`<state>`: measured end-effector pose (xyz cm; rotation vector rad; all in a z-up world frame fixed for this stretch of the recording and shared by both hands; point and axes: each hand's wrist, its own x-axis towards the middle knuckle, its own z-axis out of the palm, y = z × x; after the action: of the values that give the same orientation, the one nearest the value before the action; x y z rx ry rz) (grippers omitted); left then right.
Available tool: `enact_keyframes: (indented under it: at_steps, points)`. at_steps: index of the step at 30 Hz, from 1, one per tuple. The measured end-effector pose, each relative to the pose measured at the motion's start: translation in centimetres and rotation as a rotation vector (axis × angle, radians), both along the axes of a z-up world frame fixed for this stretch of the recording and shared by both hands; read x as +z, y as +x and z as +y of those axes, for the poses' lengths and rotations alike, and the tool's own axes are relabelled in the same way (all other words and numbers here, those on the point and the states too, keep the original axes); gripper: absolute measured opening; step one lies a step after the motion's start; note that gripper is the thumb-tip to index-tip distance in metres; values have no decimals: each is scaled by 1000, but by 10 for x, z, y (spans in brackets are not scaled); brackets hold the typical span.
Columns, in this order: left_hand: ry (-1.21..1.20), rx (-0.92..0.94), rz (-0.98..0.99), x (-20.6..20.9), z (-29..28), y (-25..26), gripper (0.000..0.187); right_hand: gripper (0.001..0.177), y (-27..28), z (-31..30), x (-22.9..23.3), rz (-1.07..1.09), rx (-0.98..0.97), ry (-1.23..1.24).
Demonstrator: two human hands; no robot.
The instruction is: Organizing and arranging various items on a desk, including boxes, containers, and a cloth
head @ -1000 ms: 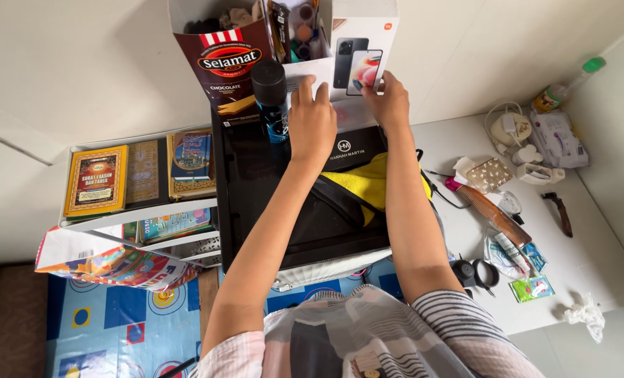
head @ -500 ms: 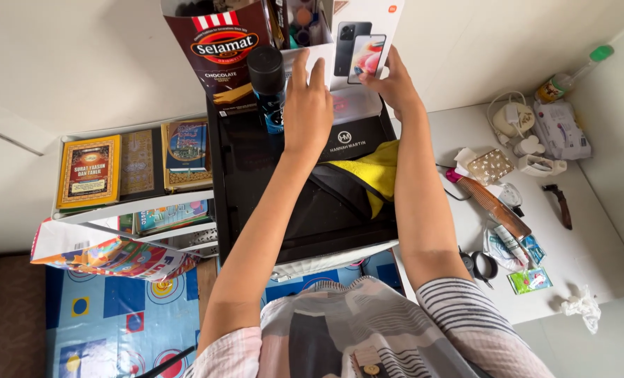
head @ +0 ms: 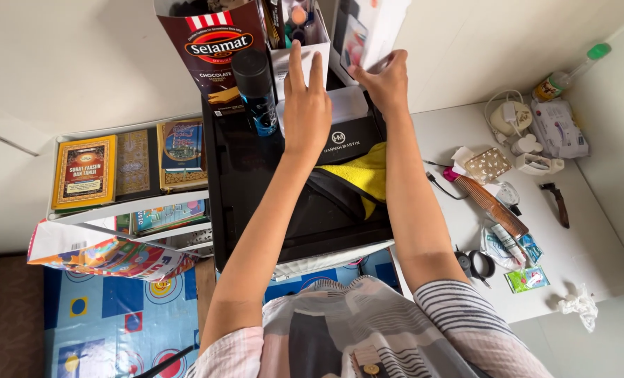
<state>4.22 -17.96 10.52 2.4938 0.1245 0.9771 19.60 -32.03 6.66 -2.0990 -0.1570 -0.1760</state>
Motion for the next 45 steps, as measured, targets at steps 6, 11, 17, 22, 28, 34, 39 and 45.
enact_keyframes:
  at_steps: [6, 11, 17, 22, 28, 34, 39, 45]
  points:
    - [161, 73, -90, -25, -10, 4, 52, 72, -20, 10, 15, -79, 123, -53]
    - [160, 88, -104, -25, -7, 5, 52, 86, -11, 13, 4, -142, 172, -148]
    - [163, 56, -122, -28, -8, 2, 48, 87, -14, 22, 3, -193, 157, -227]
    - [203, 104, -74, -33, -10, 2, 46, 112, -15, 26, -5, -208, 189, -98]
    - [183, 92, -49, -30, -7, 1, 52, 126, -14, 28, -3, -444, 305, 65]
    - [146, 85, -28, -30, -6, -1, 48, 105, -32, 29, 17, -272, 173, 31]
    - [174, 123, -45, -27, -2, -3, 56, 74, -27, 24, 19, -270, 139, 318]
    - [154, 55, -79, -38, 9, 10, 93, 70, -22, 17, 22, -223, 186, 576]
